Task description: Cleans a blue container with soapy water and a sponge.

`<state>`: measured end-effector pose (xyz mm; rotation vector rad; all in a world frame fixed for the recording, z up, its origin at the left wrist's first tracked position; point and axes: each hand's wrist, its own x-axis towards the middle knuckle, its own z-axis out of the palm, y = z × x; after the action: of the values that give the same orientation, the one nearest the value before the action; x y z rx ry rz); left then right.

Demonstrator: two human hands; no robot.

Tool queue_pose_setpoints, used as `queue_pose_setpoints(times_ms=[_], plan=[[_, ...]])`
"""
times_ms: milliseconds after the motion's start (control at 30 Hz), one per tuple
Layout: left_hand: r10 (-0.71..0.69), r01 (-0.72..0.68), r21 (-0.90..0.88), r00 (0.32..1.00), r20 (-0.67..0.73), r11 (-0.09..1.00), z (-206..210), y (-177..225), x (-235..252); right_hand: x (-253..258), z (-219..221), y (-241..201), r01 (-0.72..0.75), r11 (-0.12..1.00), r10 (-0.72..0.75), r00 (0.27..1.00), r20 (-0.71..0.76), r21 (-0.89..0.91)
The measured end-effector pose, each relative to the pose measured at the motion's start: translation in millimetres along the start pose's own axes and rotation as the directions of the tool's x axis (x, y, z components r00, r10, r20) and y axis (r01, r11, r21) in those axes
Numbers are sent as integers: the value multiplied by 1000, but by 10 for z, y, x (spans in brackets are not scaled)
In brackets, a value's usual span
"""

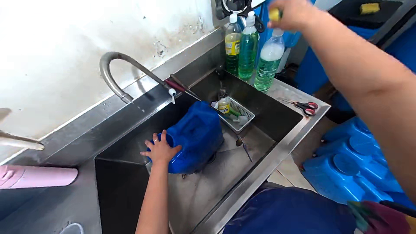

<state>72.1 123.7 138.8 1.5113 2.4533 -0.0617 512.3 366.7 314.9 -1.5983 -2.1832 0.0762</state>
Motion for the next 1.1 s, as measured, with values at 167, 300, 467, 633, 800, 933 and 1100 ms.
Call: queue_pose_setpoints(times_ms=[167,300,467,633,800,933,1100], plan=[[298,-306,-165,952,-75,938,-51,1330,-257,-481,302,-388,235,972,-235,969,72,8],[435,-497,-566,864,-253,657,214,2340,-169,-650,332,-606,489,842,-482,872,-89,227],[520,-536,-52,834,-184,842,-233,2298,-110,-931,1370,161,-71,367,160,987,13,928],[576,-470,517,816,-54,715,-551,2046,-35,-1245,2500,295,-638,-402,16,712,702,657],[523,-384,607,850,-63,696,-754,1957,-94,-1114,2708,361,-671,-504,-100,670,735,543],[523,-372,625,850,-69,686,-759,1960,-74,-1081,2700,371,-686,-513,-162,668,727,516],[492,-368,605,869,-46,706,-755,2079,-28,-1075,2660,439,-689,-509,-200,678,708,516]])
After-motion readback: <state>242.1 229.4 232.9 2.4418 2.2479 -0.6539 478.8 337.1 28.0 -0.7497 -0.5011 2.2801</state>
